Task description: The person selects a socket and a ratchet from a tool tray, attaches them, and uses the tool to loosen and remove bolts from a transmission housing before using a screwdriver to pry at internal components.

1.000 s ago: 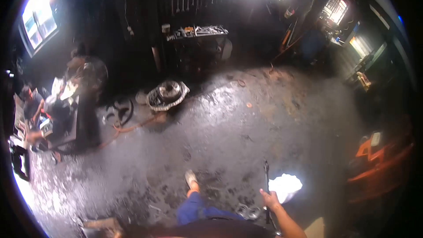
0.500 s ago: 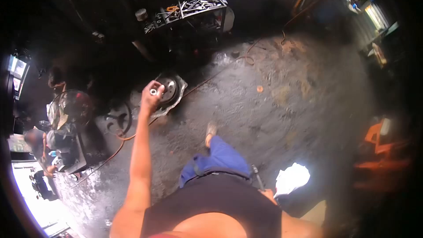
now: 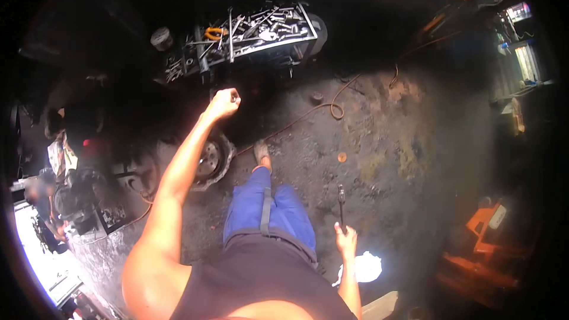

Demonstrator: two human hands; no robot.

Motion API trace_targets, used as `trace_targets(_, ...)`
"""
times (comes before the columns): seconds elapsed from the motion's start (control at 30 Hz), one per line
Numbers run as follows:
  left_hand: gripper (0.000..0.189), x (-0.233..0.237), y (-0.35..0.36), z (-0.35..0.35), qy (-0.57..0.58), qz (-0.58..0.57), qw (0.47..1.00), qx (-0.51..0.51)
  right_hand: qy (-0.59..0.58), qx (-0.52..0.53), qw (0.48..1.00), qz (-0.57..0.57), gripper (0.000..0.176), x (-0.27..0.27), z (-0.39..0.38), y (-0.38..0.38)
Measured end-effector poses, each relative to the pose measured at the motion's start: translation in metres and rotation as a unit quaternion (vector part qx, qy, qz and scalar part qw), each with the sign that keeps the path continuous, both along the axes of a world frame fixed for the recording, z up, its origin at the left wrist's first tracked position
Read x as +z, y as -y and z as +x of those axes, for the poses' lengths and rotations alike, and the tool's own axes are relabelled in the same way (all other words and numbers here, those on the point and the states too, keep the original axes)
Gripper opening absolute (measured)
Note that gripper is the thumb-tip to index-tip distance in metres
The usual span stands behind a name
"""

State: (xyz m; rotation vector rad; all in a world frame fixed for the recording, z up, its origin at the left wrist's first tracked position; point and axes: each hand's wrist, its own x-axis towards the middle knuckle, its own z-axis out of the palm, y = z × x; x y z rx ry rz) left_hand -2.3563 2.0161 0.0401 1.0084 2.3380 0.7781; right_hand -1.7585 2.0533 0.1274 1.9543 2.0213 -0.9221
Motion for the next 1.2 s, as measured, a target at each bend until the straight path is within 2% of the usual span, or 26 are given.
trace_targets(0.03, 0.022, -0.009, -0.037, -0.028, -0.04, -0.019, 0.999, -0.02, -0.004, -0.01, 1.0, 0.024, 0.066, -0.013, -0.016, -0.014)
trace_targets(0.07, 0.023, -0.026, -0.066, -0.047, -0.069, -0.046, 0.996, -0.037, 0.004, 0.009, 0.995, 0.104, 0.06, -0.045, 0.005, -0.014)
trace_targets(0.17, 0.033, -0.028, -0.144, -0.1, -0.053, -0.111, 0.992, -0.024, 0.057, -0.012, 0.998, 0.012, 0.057, 0.001, -0.038, -0.033)
trace_targets(0.2, 0.035, -0.036, -0.167, -0.119, -0.068, -0.127, 0.989, -0.036, 0.15, 0.042, 0.982, 0.109, 0.052, -0.002, -0.027, -0.029)
trace_targets(0.27, 0.039, -0.014, -0.204, -0.148, -0.1, -0.138, 0.985, -0.025, 0.172, 0.033, 0.984, -0.038, 0.049, 0.039, -0.046, -0.061)
trace_targets(0.3, 0.04, -0.027, -0.215, -0.159, -0.116, -0.139, 0.983, -0.024, 0.184, 0.03, 0.976, -0.111, 0.048, 0.061, -0.057, -0.077)
trace_targets(0.4, 0.044, -0.071, -0.247, -0.193, -0.135, -0.173, 0.975, -0.02, 0.165, -0.006, 0.98, -0.109, 0.046, 0.028, -0.03, -0.125)
trace_targets(0.47, 0.041, -0.093, -0.255, -0.202, -0.135, -0.217, 0.966, -0.047, 0.219, 0.049, 0.958, -0.175, 0.044, -0.01, -0.035, -0.19)
trace_targets(0.5, 0.036, -0.098, -0.261, -0.219, -0.153, -0.209, 0.965, -0.035, 0.169, 0.133, 0.972, -0.092, 0.045, -0.049, -0.019, -0.22)
trace_targets(0.53, 0.032, -0.107, -0.262, -0.222, -0.161, -0.205, 0.965, -0.034, 0.09, 0.148, 0.975, -0.139, 0.049, -0.052, -0.062, -0.267)
trace_targets(0.57, 0.028, -0.114, -0.263, -0.215, -0.163, -0.199, 0.966, -0.034, 0.093, 0.198, 0.975, -0.041, 0.053, -0.065, -0.106, -0.302)
trace_targets(0.6, 0.028, -0.116, -0.268, -0.217, -0.16, -0.205, 0.965, -0.046, 0.071, 0.147, 0.979, -0.12, 0.055, -0.071, -0.152, -0.35)
trace_targets(0.63, 0.026, -0.124, -0.269, -0.222, -0.162, -0.201, 0.963, -0.075, 0.032, 0.21, 0.977, -0.037, 0.055, -0.101, -0.179, -0.391)
trace_targets(0.67, 0.025, -0.129, -0.268, -0.229, -0.166, -0.196, 0.961, -0.102, 0.04, 0.246, 0.968, -0.011, 0.054, -0.115, -0.222, -0.429)
trace_targets(0.7, 0.029, -0.119, -0.27, -0.231, -0.15, -0.194, 0.962, -0.116, 0.005, 0.243, 0.97, -0.028, 0.051, -0.106, -0.29, -0.456)
trace_targets(0.77, 0.034, -0.104, -0.269, -0.238, -0.14, -0.144, 0.972, -0.124, -0.184, 0.305, 0.934, 0.008, 0.044, -0.097, -0.401, -0.488)
trace_targets(0.8, 0.036, -0.095, -0.269, -0.242, -0.131, -0.111, 0.977, -0.129, -0.213, 0.345, 0.912, 0.065, 0.04, -0.116, -0.436, -0.501)
trace_targets(0.83, 0.037, -0.086, -0.27, -0.248, -0.101, -0.087, 0.983, -0.129, -0.28, 0.35, 0.894, 0.01, 0.037, -0.098, -0.492, -0.506)
trace_targets(0.87, 0.033, -0.077, -0.265, -0.248, -0.152, 0.053, 0.979, -0.124, -0.23, 0.357, 0.905, 0.022, 0.039, -0.104, -0.529, -0.511)
trace_targets(0.93, 0.027, -0.049, -0.265, -0.251, -0.164, 0.166, 0.97, -0.073, -0.239, 0.364, 0.9, 0.011, 0.035, -0.112, -0.605, -0.513)
trace_targets(0.97, 0.027, -0.016, -0.267, -0.247, -0.159, 0.182, 0.97, -0.037, -0.272, 0.401, 0.873, 0.052, 0.033, -0.13, -0.634, -0.514)
trace_targets(1.0, 0.024, 0.001, -0.266, -0.245, -0.192, 0.226, 0.955, 0.012, -0.25, 0.417, 0.872, 0.058, 0.029, -0.135, -0.662, -0.51)
trace_targets(1.1, 0.019, 0.082, -0.253, -0.221, -0.112, 0.33, 0.921, 0.173, -0.223, 0.488, 0.836, 0.115, 0.029, -0.173, -0.726, -0.499)
trace_targets(1.13, 0.019, 0.104, -0.24, -0.21, -0.018, 0.346, 0.91, 0.226, -0.217, 0.518, 0.817, 0.131, 0.028, -0.184, -0.742, -0.494)
trace_targets(1.17, 0.019, 0.127, -0.228, -0.195, 0.019, 0.385, 0.884, 0.264, -0.226, 0.557, 0.791, 0.11, 0.028, -0.194, -0.755, -0.496)
trace_targets(1.2, 0.019, 0.143, -0.213, -0.179, 0.049, 0.423, 0.853, 0.301, -0.16, 0.597, 0.781, 0.086, 0.027, -0.194, -0.77, -0.485)
